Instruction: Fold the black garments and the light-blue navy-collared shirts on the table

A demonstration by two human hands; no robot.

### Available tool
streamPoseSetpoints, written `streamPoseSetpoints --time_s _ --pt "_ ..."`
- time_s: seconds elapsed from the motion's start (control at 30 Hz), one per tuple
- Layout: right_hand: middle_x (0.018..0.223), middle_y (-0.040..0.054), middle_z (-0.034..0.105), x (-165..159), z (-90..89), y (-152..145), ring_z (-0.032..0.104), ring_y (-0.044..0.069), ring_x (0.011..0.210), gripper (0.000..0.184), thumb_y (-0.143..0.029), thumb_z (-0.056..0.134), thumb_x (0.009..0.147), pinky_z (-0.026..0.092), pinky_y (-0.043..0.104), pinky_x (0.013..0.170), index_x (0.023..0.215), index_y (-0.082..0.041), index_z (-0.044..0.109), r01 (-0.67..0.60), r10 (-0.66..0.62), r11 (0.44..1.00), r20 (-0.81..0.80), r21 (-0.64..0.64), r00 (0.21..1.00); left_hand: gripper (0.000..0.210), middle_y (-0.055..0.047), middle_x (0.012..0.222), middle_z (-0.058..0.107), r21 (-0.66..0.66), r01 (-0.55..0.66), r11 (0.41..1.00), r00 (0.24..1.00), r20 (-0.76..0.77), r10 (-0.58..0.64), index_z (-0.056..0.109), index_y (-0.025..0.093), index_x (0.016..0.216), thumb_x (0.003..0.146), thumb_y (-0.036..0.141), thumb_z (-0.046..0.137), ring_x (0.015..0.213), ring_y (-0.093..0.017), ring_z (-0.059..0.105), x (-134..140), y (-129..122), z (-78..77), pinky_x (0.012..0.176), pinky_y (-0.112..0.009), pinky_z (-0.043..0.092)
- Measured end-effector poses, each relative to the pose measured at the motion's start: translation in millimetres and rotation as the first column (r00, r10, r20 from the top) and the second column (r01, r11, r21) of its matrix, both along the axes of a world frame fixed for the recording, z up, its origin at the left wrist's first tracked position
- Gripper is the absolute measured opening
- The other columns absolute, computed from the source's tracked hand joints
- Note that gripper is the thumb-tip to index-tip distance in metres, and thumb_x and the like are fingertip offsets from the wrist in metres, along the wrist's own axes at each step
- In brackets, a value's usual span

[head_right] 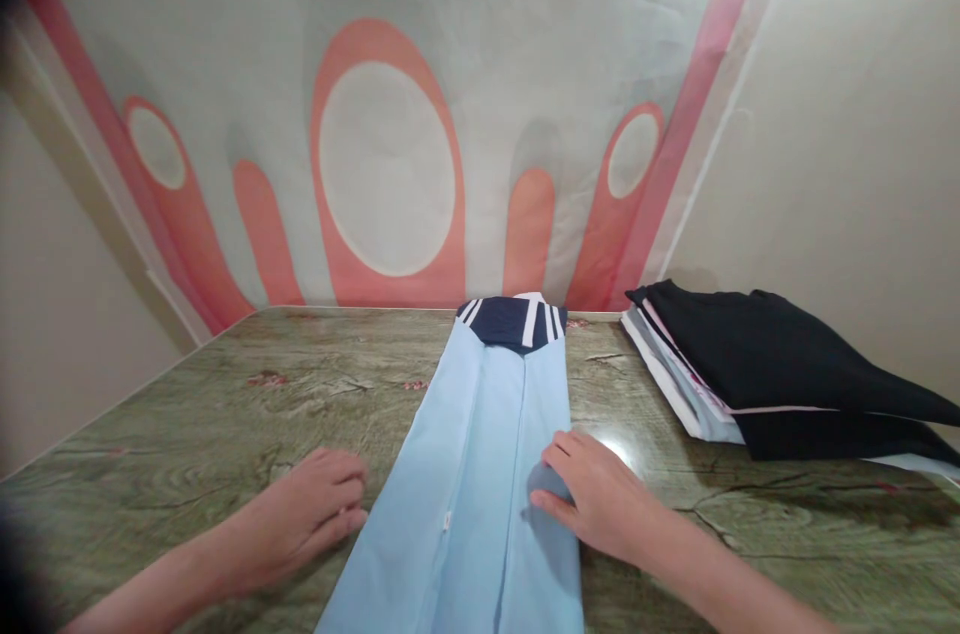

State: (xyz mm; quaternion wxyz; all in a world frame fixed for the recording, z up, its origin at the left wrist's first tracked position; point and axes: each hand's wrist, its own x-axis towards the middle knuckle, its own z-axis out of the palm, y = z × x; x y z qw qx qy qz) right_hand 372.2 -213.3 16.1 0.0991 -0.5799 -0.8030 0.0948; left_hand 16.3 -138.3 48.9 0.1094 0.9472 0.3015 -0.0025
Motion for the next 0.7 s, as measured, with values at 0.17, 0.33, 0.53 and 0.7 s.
streamPoseSetpoints --time_s 0.17,0.33,0.53,0.7 --pt "0.092 0.0083 0.06 -57 -2.2 -7 0.055 0.025 0.085 0.034 -0.048 0.055 0.077 0.042 0.036 0.074 0.093 -0.018 0.054 -0.081 0.081 0.991 -0.006 -0.103 0.997 0.041 -0.002 0.07 0.058 -0.026 -0.332 0.943 0.943 0.005 0.332 0.055 0.018 0.069 0.087 0.051 0.038 0.071 -0.018 0.054 -39 35 -10.4 0.067 -0.028 0.04" --pt "0.095 0.0119 0.06 -131 -6.7 11 0.058 0.028 0.083 0.036 -0.044 0.054 0.077 0.044 0.038 0.07 0.1 -0.016 0.054 -0.106 0.107 0.993 0.015 -0.044 0.994 0.046 -0.006 0.098 0.063 -0.179 -0.479 0.859 0.86 0.099 0.5 0.053 0.018 0.109 0.083 0.053 0.041 0.083 -0.021 0.061 -31 50 -20.2 0.073 -0.03 0.046" --pt "0.093 0.0043 0.063 -122 18.6 112 0.058 0.016 0.078 0.034 -0.038 0.05 0.082 0.044 0.025 0.068 0.11 -0.019 0.053 -0.273 0.255 0.961 -0.227 -0.052 0.94 0.059 -0.013 0.139 0.035 0.083 -0.379 0.922 0.925 0.065 0.375 0.035 0.016 0.133 0.086 0.051 0.036 0.129 -0.026 0.03 -10 58 -24.1 0.104 -0.042 0.025" --pt "0.119 0.011 0.051 -42 2.0 181 0.045 0.025 0.108 0.037 -0.039 0.043 0.087 0.035 0.037 0.087 0.117 -0.02 0.053 0.17 -0.185 0.975 0.094 0.146 0.978 0.059 -0.007 0.147 0.015 0.026 -0.273 0.962 0.957 -0.09 0.274 0.018 0.027 0.141 0.09 0.055 0.023 0.134 -0.028 0.013 8 31 -32.9 0.105 -0.054 0.013"
